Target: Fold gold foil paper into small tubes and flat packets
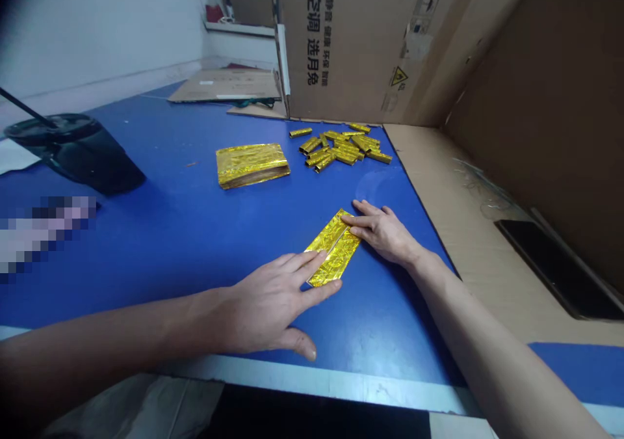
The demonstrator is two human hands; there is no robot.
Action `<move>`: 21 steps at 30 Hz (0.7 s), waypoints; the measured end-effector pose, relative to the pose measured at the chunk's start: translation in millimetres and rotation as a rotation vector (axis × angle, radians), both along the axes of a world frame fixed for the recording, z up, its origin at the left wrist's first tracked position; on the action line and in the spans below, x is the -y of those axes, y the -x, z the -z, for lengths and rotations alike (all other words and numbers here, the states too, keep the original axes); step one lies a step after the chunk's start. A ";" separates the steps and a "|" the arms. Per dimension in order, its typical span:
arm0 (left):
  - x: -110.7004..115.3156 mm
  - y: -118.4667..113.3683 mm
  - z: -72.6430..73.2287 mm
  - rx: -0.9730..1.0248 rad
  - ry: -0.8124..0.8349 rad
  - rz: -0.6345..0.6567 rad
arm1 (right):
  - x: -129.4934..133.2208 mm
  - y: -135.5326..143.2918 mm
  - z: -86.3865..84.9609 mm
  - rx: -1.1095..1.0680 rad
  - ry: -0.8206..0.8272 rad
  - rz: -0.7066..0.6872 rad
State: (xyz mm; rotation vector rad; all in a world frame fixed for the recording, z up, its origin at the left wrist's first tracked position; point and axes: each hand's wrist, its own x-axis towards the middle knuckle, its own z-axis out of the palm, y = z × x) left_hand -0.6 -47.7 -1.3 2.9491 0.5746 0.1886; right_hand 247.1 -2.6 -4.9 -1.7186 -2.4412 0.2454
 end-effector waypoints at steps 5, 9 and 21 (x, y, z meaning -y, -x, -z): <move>0.9 -0.2 0.5 0.016 -0.004 0.003 | -1.9 -3.6 3.4 -0.017 -0.023 -0.015; 1.6 -0.1 -0.1 0.019 0.003 0.013 | -2.8 -4.5 5.0 -0.028 -0.040 -0.023; 0.1 -1.2 -2.2 0.012 -0.031 0.040 | -3.9 -5.7 9.2 -0.016 -0.083 0.007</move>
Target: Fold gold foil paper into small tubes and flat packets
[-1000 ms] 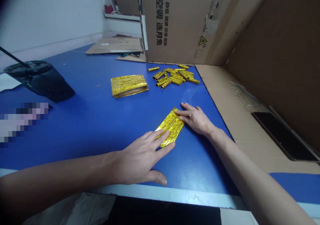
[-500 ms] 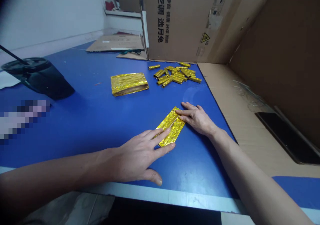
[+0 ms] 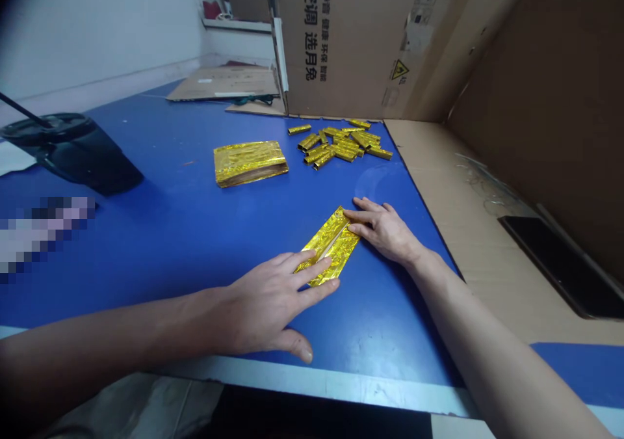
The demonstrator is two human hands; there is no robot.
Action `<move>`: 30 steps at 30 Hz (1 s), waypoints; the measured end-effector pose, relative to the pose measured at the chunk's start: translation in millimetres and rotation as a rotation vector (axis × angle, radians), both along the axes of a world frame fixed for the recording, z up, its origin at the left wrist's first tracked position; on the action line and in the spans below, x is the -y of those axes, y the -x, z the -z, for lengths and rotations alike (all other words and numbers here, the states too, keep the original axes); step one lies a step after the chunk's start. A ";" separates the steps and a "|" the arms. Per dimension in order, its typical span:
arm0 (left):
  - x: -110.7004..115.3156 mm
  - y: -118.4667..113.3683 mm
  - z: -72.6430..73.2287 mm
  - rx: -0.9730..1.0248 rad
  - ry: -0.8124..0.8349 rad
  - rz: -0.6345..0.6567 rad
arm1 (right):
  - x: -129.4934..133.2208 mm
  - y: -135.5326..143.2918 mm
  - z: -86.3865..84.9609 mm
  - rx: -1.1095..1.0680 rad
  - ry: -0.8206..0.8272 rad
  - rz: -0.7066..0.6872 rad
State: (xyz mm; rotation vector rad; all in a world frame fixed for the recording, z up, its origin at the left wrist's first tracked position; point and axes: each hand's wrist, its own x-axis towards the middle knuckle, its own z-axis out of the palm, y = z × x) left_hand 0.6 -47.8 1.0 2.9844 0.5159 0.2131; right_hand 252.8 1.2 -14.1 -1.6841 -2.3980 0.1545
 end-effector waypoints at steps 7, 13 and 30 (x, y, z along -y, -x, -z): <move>0.0 0.3 -1.3 -0.026 0.006 -0.005 | 6.1 -0.3 -2.1 0.069 -0.162 0.356; -1.2 0.2 -0.9 -0.026 0.001 -0.001 | 28.8 28.6 -13.0 0.094 -0.022 0.078; 2.7 -1.3 0.8 0.001 -0.015 -0.026 | 7.7 4.0 -2.9 0.057 -0.184 0.493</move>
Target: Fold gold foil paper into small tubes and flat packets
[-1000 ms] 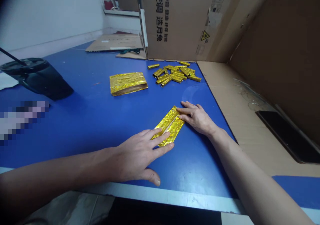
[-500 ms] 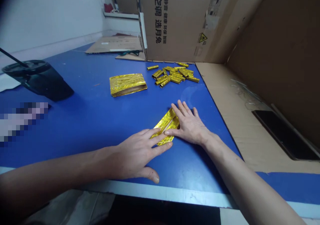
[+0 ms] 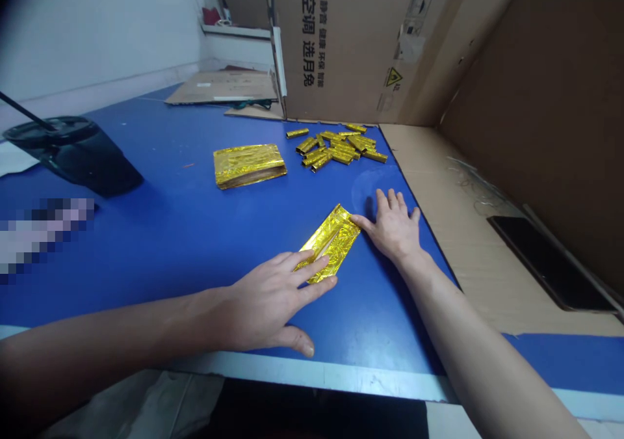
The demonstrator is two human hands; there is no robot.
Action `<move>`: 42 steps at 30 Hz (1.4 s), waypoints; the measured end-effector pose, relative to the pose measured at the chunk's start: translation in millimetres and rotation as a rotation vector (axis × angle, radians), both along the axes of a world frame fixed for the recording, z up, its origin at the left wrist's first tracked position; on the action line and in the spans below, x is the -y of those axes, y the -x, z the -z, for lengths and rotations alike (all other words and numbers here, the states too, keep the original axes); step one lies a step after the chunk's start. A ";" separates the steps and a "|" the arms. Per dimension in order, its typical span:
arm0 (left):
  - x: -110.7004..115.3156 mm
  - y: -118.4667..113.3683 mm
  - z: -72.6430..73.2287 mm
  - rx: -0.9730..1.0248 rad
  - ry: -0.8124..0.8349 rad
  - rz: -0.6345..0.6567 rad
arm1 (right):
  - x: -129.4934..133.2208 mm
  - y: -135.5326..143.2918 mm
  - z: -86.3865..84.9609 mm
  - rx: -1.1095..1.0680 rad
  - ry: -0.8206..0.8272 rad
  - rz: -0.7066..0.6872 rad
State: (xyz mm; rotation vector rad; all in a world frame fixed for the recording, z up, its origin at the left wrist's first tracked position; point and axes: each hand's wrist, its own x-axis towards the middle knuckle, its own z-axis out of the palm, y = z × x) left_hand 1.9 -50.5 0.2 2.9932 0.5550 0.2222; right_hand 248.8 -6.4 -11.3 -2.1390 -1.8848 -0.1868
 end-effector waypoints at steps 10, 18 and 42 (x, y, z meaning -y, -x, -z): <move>2.9 -0.3 -0.5 0.010 0.018 -0.017 | 26.3 42.4 -18.3 -0.228 0.198 -0.750; -8.6 1.8 -8.1 0.040 0.125 0.007 | 14.0 20.2 -8.0 -0.123 0.244 -0.678; -19.2 2.7 -15.5 -0.068 0.090 0.073 | 11.7 27.9 -13.9 -0.188 0.374 -0.793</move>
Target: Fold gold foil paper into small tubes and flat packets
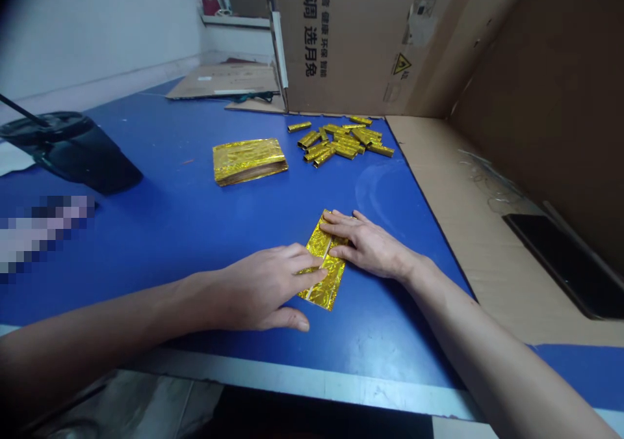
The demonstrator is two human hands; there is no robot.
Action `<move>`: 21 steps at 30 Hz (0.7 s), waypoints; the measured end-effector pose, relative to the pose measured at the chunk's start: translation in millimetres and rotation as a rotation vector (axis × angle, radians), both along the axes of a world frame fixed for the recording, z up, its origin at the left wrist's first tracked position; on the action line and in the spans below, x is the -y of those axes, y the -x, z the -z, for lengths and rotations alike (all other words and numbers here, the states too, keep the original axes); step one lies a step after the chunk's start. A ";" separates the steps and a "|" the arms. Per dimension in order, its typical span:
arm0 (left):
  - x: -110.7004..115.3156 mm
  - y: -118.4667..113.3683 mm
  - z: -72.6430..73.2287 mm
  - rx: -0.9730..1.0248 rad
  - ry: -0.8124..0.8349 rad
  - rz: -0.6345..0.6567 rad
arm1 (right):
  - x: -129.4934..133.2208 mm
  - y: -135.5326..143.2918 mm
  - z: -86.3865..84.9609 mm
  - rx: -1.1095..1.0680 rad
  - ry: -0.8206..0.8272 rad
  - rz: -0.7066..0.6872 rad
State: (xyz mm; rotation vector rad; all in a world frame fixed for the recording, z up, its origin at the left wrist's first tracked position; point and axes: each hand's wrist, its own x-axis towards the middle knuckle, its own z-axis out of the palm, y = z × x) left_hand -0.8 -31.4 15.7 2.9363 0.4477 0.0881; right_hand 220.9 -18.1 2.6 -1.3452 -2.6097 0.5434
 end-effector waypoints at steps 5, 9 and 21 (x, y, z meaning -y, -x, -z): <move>4.3 -1.0 1.8 0.012 -0.028 0.010 | 1.2 0.3 2.1 0.009 -0.010 0.020; 6.4 -0.9 1.5 -0.014 -0.017 -0.005 | 2.4 1.7 1.4 0.025 -0.015 0.033; 7.6 0.0 4.1 -0.018 -0.063 0.003 | 6.2 5.0 1.9 0.046 -0.060 0.064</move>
